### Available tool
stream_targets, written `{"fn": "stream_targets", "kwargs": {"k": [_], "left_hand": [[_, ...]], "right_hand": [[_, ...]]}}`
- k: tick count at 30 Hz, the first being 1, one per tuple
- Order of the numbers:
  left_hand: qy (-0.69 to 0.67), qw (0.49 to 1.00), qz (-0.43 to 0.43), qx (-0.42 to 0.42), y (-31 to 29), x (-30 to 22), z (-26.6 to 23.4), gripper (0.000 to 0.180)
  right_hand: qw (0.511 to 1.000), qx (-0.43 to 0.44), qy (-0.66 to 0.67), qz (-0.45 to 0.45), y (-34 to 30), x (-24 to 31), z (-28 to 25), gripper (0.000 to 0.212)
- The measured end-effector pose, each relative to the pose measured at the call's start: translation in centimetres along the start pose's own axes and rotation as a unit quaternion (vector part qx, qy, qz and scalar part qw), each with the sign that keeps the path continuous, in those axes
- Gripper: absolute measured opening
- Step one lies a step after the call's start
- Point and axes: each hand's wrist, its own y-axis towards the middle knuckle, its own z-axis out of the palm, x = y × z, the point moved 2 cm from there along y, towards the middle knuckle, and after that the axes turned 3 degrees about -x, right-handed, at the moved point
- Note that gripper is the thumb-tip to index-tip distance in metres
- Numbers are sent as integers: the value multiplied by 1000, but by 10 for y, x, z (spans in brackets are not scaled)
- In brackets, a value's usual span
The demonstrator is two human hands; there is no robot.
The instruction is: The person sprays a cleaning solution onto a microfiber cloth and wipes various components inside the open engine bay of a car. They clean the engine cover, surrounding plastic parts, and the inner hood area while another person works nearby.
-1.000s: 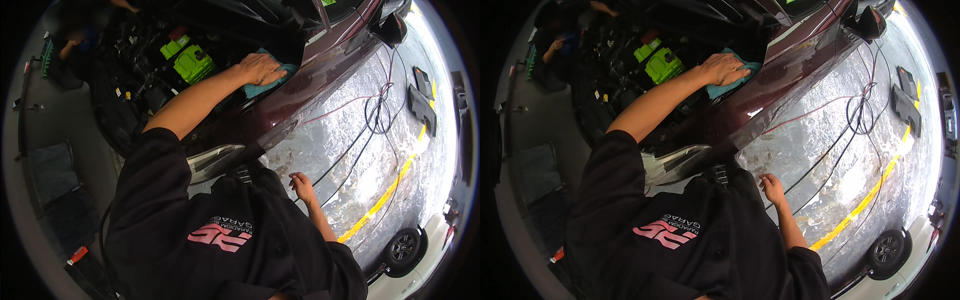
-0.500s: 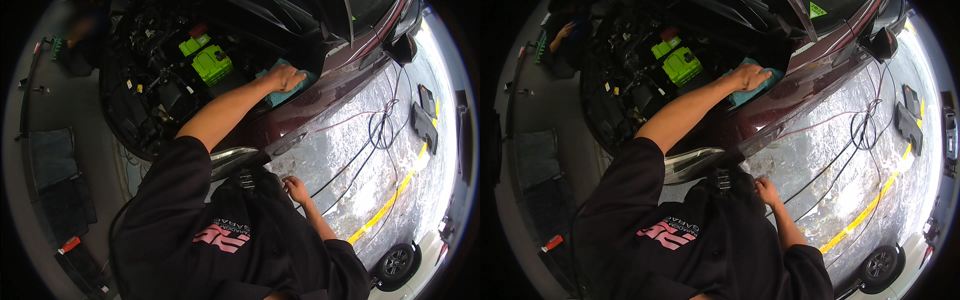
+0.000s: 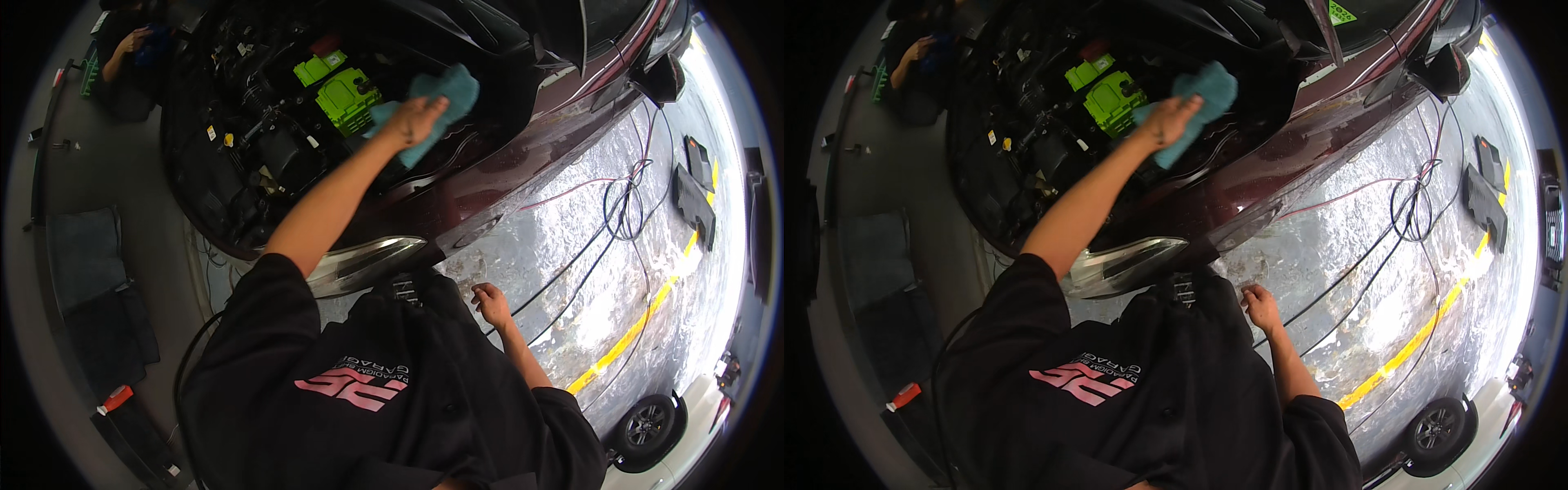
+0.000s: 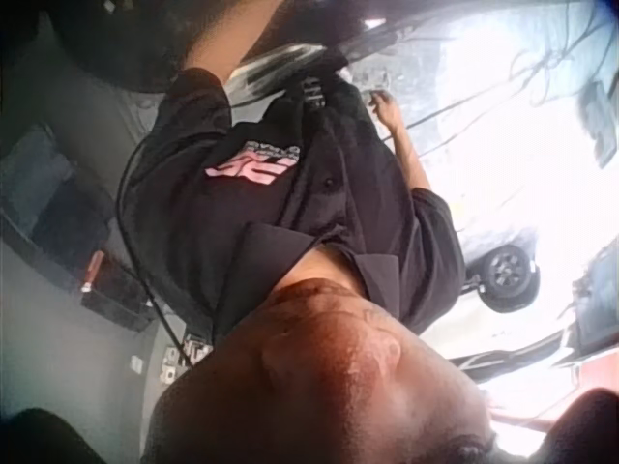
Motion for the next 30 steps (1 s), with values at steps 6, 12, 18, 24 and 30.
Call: {"fn": "stream_targets", "kwargs": {"k": [6,12,18,24,30], "left_hand": [[146,978,146,7,-27,17,33,64],[31,999,-3,-25,-20,-16,1,61],[112,865,462,-159,68,-49,116,44],[285,823,352,344,155,-2,106,36],[-88,987,71,115,21,-57,62,39]], "right_hand": [[999,26,-40,-13,-2,-4,8,29],[999,-10,-36,2,-5,-1,-5,29],[988,-25,-150,-33,-22,-27,-11,29],[998,-5,-55,-28,-14,-25,5,28],[998,-4,-61,-29,-19,7,-14,29]]}}
